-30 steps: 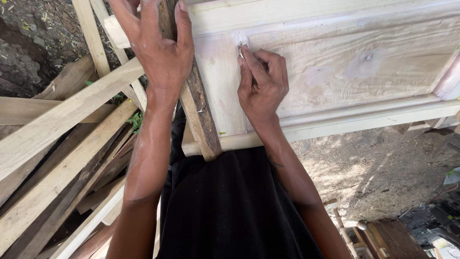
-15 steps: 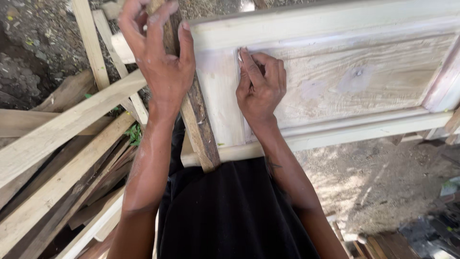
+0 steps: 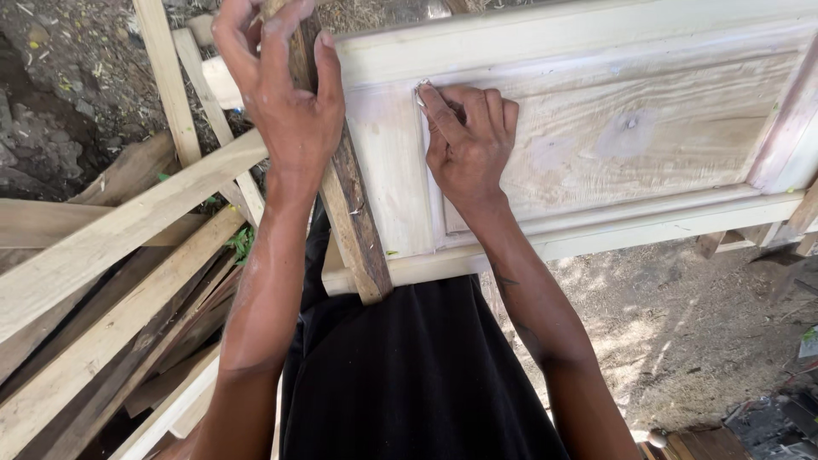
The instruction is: The person sands a white wooden frame using a sanding block, focusing on the edges and corners. The person repeatedly rubs the sanding block along the frame's profile and occasionally wipes the surface with their hand.
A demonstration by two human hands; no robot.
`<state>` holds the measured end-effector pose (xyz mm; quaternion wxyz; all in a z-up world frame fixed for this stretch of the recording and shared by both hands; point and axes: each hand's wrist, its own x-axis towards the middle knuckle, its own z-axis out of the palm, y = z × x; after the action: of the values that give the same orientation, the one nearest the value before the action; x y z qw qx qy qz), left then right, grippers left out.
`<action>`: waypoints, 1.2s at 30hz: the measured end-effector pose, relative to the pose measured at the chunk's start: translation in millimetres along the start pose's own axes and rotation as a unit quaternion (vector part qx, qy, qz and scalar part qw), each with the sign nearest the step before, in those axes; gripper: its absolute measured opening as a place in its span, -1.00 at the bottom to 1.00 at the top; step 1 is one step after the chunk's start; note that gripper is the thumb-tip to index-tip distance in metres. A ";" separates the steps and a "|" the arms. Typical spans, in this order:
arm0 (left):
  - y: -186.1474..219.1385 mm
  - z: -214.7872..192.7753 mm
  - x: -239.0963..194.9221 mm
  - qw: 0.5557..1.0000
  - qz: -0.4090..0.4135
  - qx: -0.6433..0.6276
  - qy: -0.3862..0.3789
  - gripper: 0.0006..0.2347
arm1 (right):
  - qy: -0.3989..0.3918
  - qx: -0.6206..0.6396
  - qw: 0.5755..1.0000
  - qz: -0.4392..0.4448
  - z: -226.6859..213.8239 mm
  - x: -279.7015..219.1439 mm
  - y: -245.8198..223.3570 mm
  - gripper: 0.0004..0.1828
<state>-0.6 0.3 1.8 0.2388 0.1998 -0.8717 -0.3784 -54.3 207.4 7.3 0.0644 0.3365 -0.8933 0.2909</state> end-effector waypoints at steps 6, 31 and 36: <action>-2.0 1.1 -1.1 0.999 -0.026 -0.020 -0.008 -0.76 | -0.051 -0.023 0.996 -0.065 -12.6 -0.6 15.9 -0.57; -2.9 2.6 0.7 0.999 -0.005 -0.036 -0.006 -0.78 | -0.033 -0.005 0.997 -0.070 -6.3 1.9 18.1 -0.64; -6.1 -1.1 -1.8 1.000 -0.006 -0.020 -0.004 -0.78 | -0.044 0.009 0.999 0.009 -8.8 -2.7 -9.4 -0.59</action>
<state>2.6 -3.3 -2.6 0.2374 0.1987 -0.8637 -0.3978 -47.0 208.2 18.1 0.0195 0.3410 -0.8959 0.2842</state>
